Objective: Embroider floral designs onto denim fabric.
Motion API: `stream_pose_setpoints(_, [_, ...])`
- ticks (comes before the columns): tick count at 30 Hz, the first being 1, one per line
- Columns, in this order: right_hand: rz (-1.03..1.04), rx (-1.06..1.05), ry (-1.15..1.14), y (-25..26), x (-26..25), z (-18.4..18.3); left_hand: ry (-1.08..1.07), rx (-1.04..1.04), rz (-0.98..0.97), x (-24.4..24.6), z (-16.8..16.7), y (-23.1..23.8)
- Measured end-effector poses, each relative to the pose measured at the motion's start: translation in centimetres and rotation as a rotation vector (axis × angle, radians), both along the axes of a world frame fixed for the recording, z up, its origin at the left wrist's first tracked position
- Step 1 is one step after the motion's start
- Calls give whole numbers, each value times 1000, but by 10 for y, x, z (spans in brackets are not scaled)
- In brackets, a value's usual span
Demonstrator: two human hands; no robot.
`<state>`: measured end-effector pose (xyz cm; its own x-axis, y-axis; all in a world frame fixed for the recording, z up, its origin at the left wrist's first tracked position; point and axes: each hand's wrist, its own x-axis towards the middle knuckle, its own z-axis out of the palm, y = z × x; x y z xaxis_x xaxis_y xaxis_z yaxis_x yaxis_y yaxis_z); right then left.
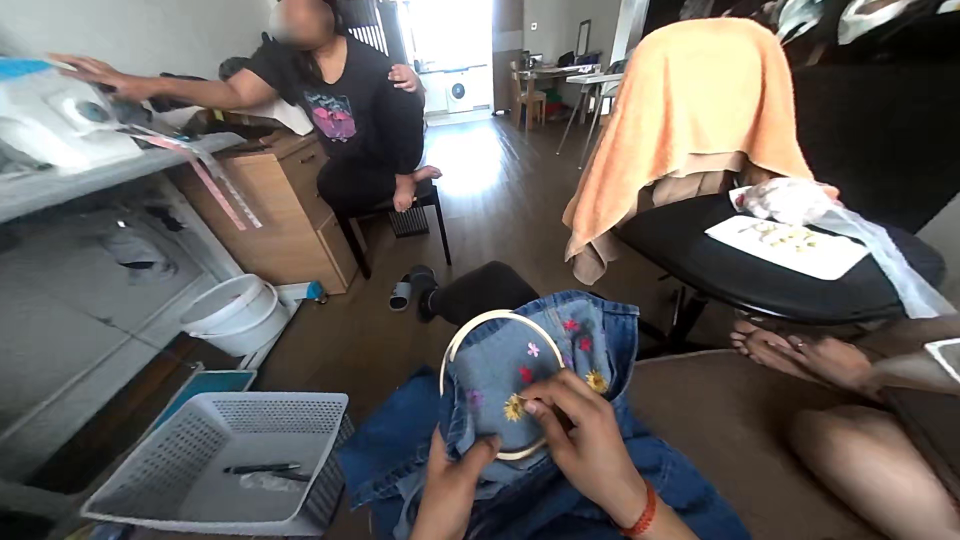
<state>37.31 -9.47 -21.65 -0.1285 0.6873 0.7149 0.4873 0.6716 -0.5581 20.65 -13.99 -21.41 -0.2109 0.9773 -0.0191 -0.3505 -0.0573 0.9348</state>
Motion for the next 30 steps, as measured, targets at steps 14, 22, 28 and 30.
stream_pose_setpoints(14, [-32,42,-147,2,1,-1,-13,-19,19,0,-3,0])
stream_pose_setpoints(22, [-30,37,-130,2,-2,-1,-13,-20,33,-1,-2,-1])
stream_pose_setpoints(28, [-85,100,-198,-1,-4,1,-24,-16,32,0,-3,-2])
stream_pose_setpoints(30, [-101,123,-213,-1,-5,2,-12,-16,31,-1,-4,-2])
